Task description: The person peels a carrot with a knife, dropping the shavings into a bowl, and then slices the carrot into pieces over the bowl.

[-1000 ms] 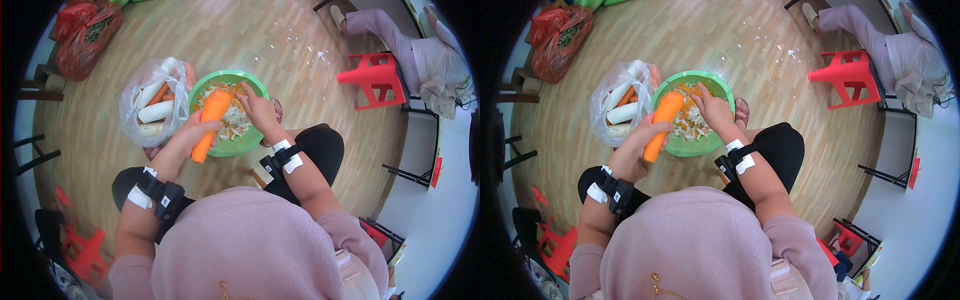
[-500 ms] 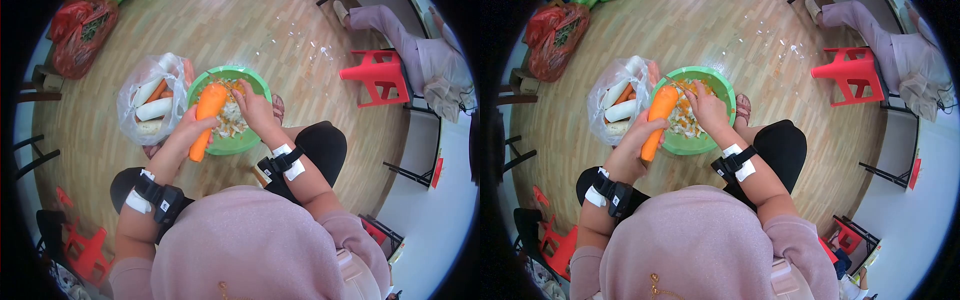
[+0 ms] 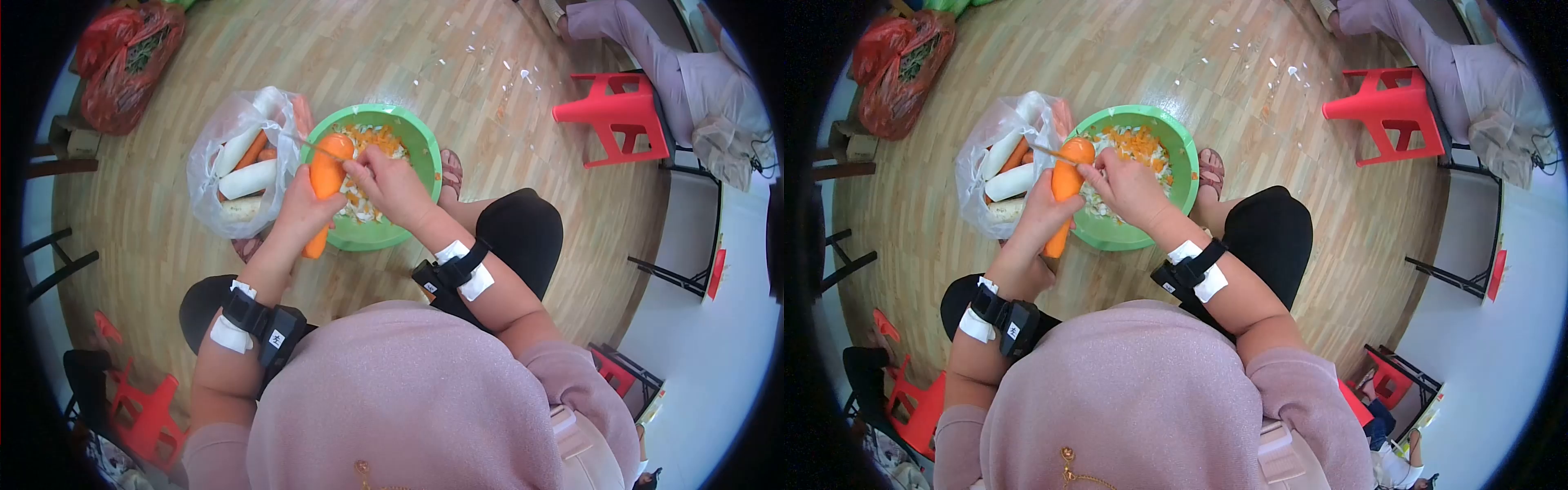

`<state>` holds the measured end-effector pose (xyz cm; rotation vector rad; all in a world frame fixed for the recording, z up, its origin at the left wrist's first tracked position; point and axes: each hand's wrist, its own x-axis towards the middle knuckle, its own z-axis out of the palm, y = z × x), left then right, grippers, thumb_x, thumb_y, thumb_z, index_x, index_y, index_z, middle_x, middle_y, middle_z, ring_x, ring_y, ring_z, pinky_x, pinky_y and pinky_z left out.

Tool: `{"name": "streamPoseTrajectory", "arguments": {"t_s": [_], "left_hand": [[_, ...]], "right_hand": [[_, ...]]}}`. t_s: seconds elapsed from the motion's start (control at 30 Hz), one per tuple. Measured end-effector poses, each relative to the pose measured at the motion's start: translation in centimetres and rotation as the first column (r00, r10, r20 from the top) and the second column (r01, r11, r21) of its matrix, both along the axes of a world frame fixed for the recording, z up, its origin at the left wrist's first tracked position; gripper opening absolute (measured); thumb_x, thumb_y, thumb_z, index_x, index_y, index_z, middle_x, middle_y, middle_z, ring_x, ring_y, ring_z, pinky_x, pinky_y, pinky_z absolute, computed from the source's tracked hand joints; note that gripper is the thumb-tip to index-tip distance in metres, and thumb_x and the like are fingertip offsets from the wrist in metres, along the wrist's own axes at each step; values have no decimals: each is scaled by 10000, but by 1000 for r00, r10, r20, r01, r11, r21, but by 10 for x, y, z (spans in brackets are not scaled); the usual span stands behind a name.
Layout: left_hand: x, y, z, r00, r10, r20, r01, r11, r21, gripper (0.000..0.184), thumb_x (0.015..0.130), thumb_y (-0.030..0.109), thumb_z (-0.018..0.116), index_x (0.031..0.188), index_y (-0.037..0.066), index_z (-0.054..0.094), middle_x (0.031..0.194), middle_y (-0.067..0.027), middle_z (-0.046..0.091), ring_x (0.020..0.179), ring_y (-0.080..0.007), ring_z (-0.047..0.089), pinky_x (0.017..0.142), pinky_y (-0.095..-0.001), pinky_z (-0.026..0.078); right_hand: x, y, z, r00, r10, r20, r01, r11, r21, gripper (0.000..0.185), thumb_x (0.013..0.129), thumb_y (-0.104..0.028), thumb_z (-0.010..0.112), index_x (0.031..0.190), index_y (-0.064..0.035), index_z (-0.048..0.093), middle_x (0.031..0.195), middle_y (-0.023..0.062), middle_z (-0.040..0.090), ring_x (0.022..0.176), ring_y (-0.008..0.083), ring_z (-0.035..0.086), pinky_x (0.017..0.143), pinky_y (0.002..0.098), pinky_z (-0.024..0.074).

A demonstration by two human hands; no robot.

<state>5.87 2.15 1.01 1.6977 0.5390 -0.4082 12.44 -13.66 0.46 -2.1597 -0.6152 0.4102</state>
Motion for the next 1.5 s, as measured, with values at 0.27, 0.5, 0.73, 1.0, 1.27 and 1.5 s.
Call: {"name": "streamPoseTrajectory", "arguments": {"t_s": [0.27, 0.5, 0.73, 1.0, 1.27, 1.5], "left_hand": [[0, 7, 16, 983, 95, -159, -137, 950, -280, 434, 723, 143, 660, 1075, 9, 444, 806, -62, 521, 544, -152, 541, 483, -278, 463], [-1, 8, 18, 981, 98, -170, -152, 928, -341, 437, 727, 153, 668, 1074, 9, 444, 801, -65, 525, 536, -148, 542, 474, -273, 452], [-1, 9, 13, 977, 108, -183, -166, 927, -337, 435, 726, 149, 661, 1076, 8, 445, 804, -66, 527, 530, -141, 539, 466, -269, 449], [-2, 6, 13, 984, 95, -152, -140, 938, -318, 466, 721, 144, 653, 1119, -5, 460, 829, -63, 531, 546, -142, 538, 476, -272, 455], [-3, 10, 7, 978, 71, -194, -134, 932, -337, 413, 732, 147, 649, 1070, 0, 462, 803, -68, 530, 531, -149, 537, 462, -276, 445], [-4, 9, 12, 971, 52, -233, -143, 908, -394, 395, 748, 152, 648, 1063, -6, 468, 772, -62, 527, 509, -148, 534, 445, -279, 436]], "right_hand": [[1, 0, -9, 973, -53, 224, 75, 993, -90, 387, 917, -402, 486, 750, -59, 556, 542, 145, 563, 509, 345, 582, 462, 432, 465], [0, 1, 0, 952, -59, 301, 115, 978, -175, 411, 906, -420, 498, 698, -69, 549, 516, 125, 549, 487, 320, 577, 438, 410, 454], [-2, 0, 2, 905, -33, 424, 127, 972, -196, 363, 848, -422, 586, 708, -88, 566, 559, 92, 555, 503, 268, 571, 449, 360, 439], [-3, 1, -6, 844, 6, 537, 43, 996, -79, 405, 820, -457, 600, 683, -82, 536, 577, 71, 560, 512, 238, 583, 433, 352, 447], [1, -9, -24, 836, 17, 548, 114, 972, -205, 365, 787, -447, 637, 693, -103, 562, 600, 56, 566, 546, 237, 582, 469, 334, 445], [4, -14, -29, 791, 31, 611, 96, 980, -173, 370, 766, -451, 649, 696, -101, 552, 621, 52, 559, 564, 232, 576, 495, 326, 451]]}}
